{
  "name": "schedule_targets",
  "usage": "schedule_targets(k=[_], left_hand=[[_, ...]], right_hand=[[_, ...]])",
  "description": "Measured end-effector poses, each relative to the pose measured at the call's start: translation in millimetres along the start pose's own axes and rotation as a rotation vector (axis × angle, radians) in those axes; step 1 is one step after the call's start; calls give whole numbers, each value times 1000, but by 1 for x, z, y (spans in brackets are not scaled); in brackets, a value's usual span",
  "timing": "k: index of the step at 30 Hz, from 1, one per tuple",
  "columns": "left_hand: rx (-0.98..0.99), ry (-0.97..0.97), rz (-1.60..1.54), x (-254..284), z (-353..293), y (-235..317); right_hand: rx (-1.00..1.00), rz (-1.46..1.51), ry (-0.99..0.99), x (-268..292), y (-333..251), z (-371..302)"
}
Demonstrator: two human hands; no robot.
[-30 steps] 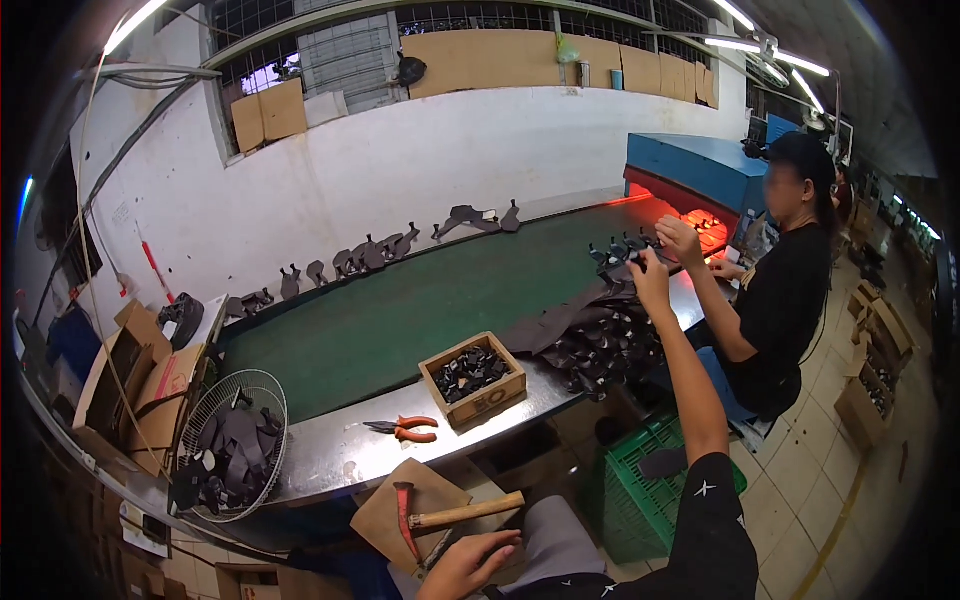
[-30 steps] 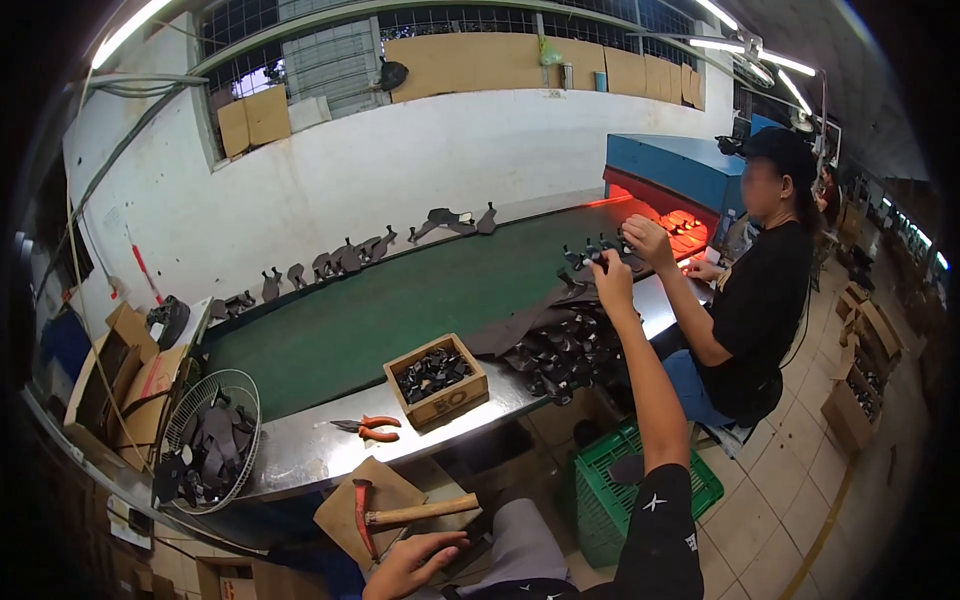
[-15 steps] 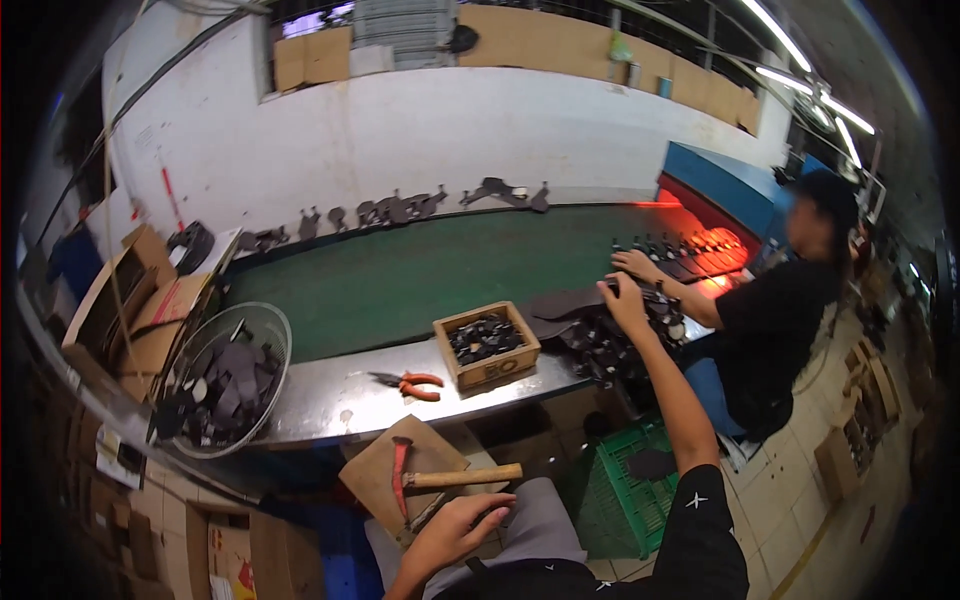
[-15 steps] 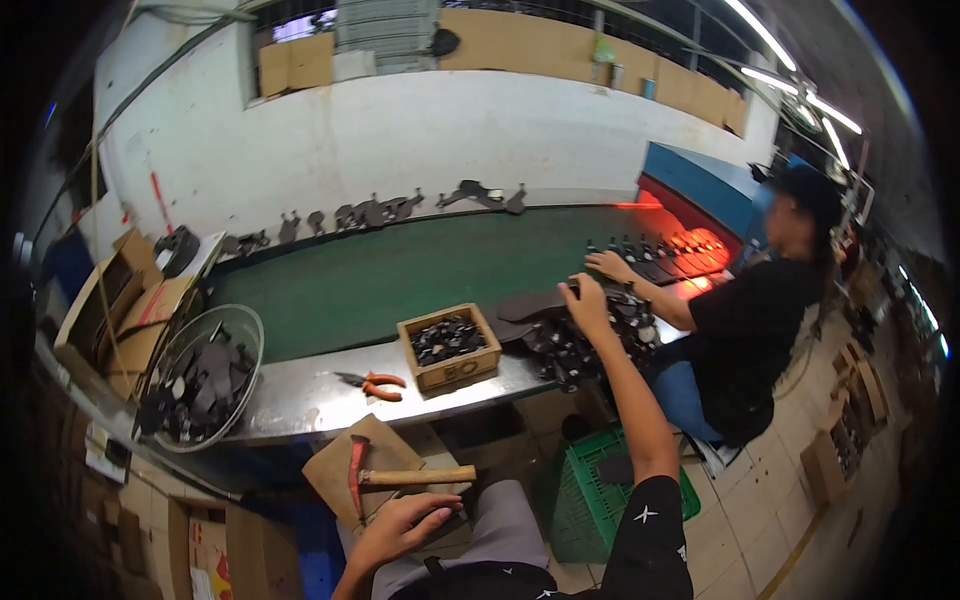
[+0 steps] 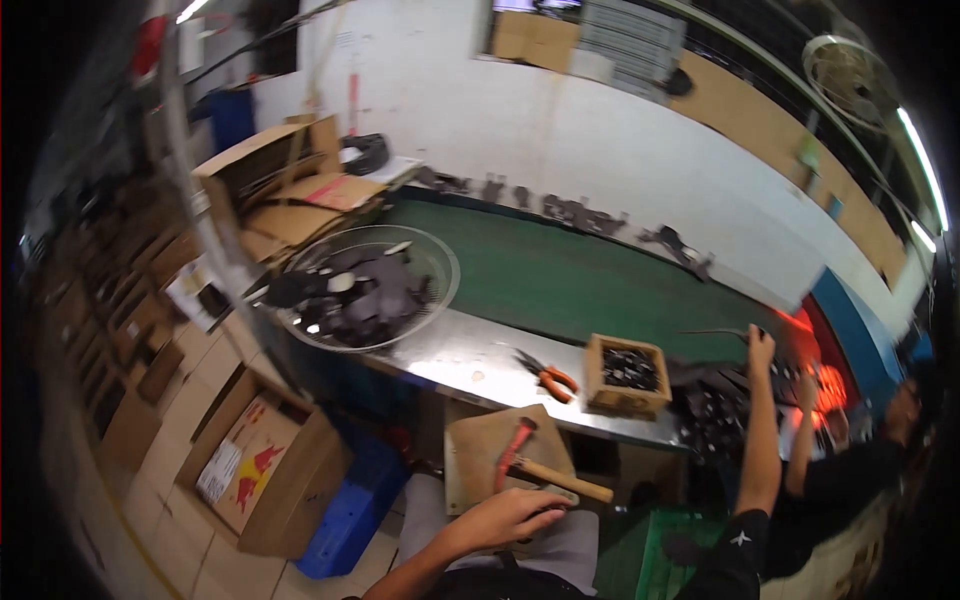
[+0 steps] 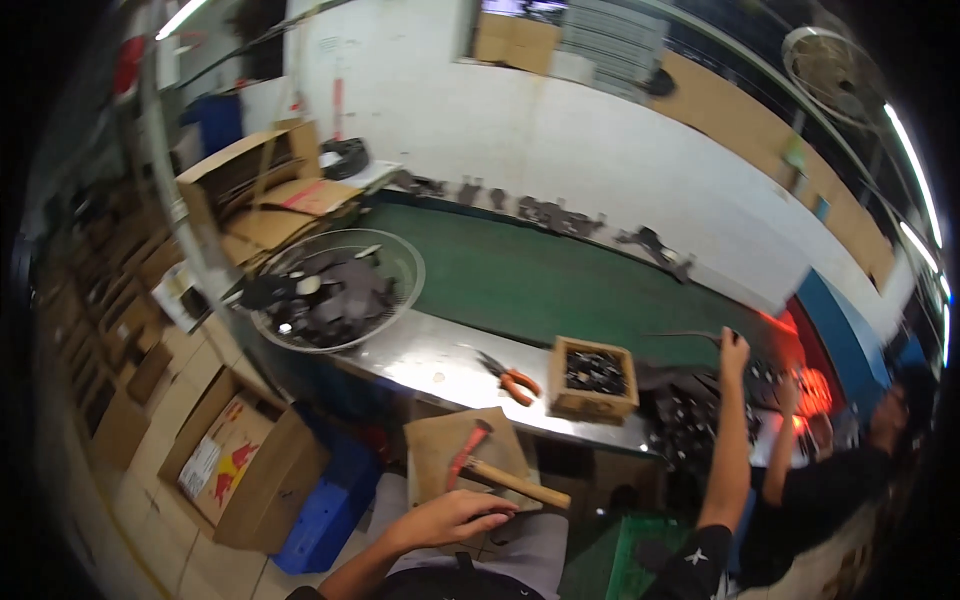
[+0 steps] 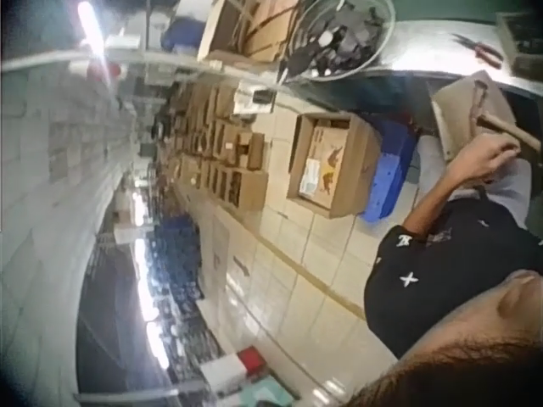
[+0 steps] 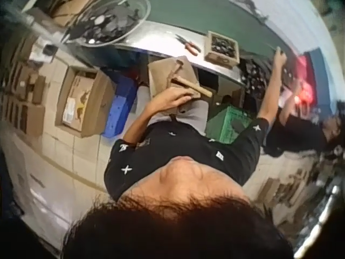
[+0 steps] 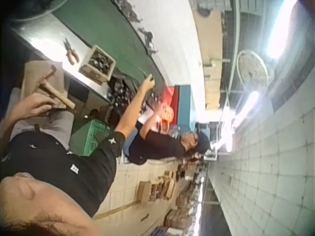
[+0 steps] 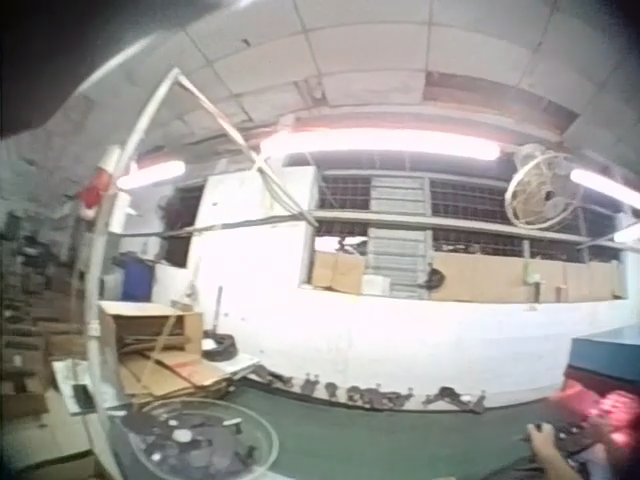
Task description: Manually assemble and secure shoe components using a hammer and pliers in a manufacturing environment.
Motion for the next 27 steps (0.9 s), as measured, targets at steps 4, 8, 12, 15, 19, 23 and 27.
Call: schedule_targets(k=[4,8,12,15,19,23,27], left_hand=[[126,-20,-53,11,-11,-7],[146,81,-94,27,-26,-9],[194,68,-63,28,-30,-9],[221,26,87,26,-38,-7],[304,25,24,23,-46,-4],[248,128,-9,24,-54,39],[357,255,-166,37,-79,18]], right_hand=[[207,56,32,-14,-115,38],[413,305,15,-31,-331,21],[555,592,-203,-73,-529,-20],[587,370,-753,-122,-644,-105],[876,475,-708,-126,-688,-204],[1282,536,-535,-26,-605,-292],[789,132,-442,-12,-451,-233]])
Point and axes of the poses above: each hand's wrist, its own z-axis towards the middle knuckle, its own x-axis out of the back of the hand, y = z × x, the point moved 8 cm from there along z, towards the middle knuckle, and after that the axes turned 10 degrees about -z, right-handed, at the moved point
